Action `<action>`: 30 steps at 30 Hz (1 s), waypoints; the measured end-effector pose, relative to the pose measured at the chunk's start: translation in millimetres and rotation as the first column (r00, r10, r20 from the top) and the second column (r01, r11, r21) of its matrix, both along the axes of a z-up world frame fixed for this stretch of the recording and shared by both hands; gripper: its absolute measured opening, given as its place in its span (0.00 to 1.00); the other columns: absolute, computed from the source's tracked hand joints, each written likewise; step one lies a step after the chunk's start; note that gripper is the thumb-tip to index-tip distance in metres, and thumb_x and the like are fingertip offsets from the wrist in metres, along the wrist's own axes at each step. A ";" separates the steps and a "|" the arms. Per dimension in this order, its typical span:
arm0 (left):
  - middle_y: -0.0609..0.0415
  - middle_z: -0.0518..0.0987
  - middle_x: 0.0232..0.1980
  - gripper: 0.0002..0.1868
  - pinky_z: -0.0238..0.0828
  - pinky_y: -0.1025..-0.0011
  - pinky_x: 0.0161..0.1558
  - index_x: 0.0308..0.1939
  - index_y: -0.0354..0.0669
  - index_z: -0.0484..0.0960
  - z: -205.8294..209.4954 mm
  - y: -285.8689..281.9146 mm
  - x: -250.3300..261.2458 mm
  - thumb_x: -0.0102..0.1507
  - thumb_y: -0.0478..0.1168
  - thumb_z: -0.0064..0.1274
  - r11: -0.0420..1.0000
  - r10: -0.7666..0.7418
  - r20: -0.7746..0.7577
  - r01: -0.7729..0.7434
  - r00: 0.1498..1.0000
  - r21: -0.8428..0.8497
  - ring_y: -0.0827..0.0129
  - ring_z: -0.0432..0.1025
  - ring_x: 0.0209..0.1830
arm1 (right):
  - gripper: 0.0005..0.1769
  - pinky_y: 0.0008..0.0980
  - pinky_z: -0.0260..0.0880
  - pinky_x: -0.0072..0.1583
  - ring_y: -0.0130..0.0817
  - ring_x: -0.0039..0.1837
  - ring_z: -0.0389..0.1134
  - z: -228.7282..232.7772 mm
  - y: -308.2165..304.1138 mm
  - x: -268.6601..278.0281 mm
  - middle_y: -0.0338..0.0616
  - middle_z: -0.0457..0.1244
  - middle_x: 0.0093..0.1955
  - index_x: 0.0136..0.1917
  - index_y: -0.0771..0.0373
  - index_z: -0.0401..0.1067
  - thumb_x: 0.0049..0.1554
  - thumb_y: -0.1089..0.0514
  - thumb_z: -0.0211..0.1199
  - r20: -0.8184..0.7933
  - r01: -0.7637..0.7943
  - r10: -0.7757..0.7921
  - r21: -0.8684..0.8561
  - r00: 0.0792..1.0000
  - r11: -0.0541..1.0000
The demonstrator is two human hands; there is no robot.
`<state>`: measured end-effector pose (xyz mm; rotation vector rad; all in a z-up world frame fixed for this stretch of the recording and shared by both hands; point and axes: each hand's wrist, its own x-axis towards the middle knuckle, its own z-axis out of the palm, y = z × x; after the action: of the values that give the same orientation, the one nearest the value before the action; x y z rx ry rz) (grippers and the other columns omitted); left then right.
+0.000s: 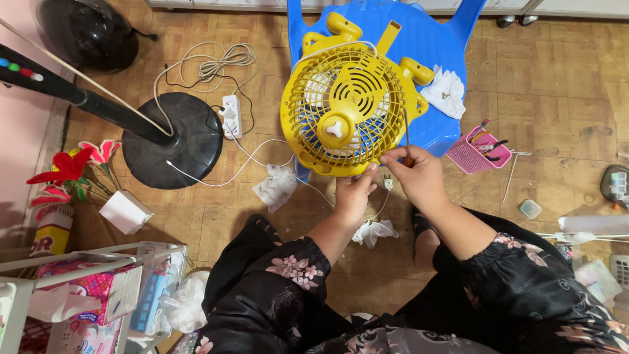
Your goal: The person assembles a small yellow and blue fan by attaching the front and rear grilles to the fan body. They then use a screwdriver to tighten screws on the rear grille to secure the assembly.
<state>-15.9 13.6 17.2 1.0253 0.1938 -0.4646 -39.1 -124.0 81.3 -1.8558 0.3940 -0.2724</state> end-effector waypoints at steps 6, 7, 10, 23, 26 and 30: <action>0.62 0.81 0.47 0.15 0.71 0.72 0.44 0.52 0.48 0.78 2.0 1.6 -0.4 0.64 0.44 0.61 1.000 -0.007 0.010 0.007 1.000 -0.006 0.76 0.76 0.46 | 0.07 0.18 0.52 0.34 0.13 0.32 0.53 -1.5 2.6 1.6 0.28 0.63 0.32 0.45 0.64 0.80 0.55 0.59 0.73 -0.017 0.010 -0.010 -0.002 1.000 1.000; 0.62 0.81 0.47 0.15 0.71 0.72 0.44 0.52 0.48 0.78 2.3 1.9 -0.6 0.64 0.44 0.61 1.000 -0.007 0.013 0.007 1.000 -0.011 0.76 0.76 0.46 | 0.07 0.18 0.53 0.34 0.12 0.32 0.54 -1.3 2.2 2.5 0.28 0.64 0.32 0.45 0.65 0.79 0.55 0.59 0.73 -0.019 0.009 -0.009 0.004 1.000 1.000; 0.63 0.81 0.47 0.15 0.71 0.72 0.45 0.52 0.49 0.78 2.7 1.7 -0.2 0.63 0.44 0.61 1.000 -0.008 -0.002 0.008 1.000 -0.007 0.76 0.76 0.46 | 0.08 0.20 0.53 0.34 0.15 0.33 0.54 -0.2 -1.0 4.9 0.31 0.64 0.32 0.45 0.66 0.79 0.55 0.59 0.74 -0.060 -0.003 0.004 0.019 0.998 1.000; 0.62 0.82 0.49 0.16 0.72 0.72 0.45 0.53 0.48 0.79 2.4 2.9 0.9 0.63 0.44 0.61 1.000 -0.022 0.018 0.022 1.000 0.006 0.74 0.77 0.46 | 0.09 0.21 0.64 0.41 0.16 0.39 0.63 10.4 -15.8 11.8 0.35 0.69 0.39 0.45 0.66 0.79 0.55 0.58 0.73 -0.131 -0.138 0.147 0.076 0.980 0.988; 0.62 0.82 0.48 0.16 0.72 0.72 0.44 0.52 0.48 0.79 0.5 2.1 0.4 0.63 0.45 0.61 1.000 -0.010 0.007 0.010 1.000 0.022 0.74 0.77 0.46 | 0.09 0.22 0.59 0.38 0.18 0.35 0.60 12.7 -20.2 13.1 0.34 0.67 0.36 0.47 0.66 0.80 0.57 0.58 0.70 -0.200 -0.133 0.160 0.140 0.967 0.981; 0.61 0.82 0.47 0.15 0.72 0.72 0.43 0.52 0.46 0.80 -4.2 1.3 0.8 0.63 0.45 0.62 1.000 -0.011 0.029 0.010 1.000 0.023 0.73 0.77 0.46 | 0.08 0.22 0.62 0.38 0.18 0.35 0.62 8.7 -24.7 12.4 0.34 0.68 0.37 0.48 0.65 0.78 0.57 0.59 0.68 -0.179 -0.151 0.176 0.142 0.968 0.978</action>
<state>-15.1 15.0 13.0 1.0555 0.1681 -0.4577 -26.7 -148.6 89.9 -1.7818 0.3772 0.0436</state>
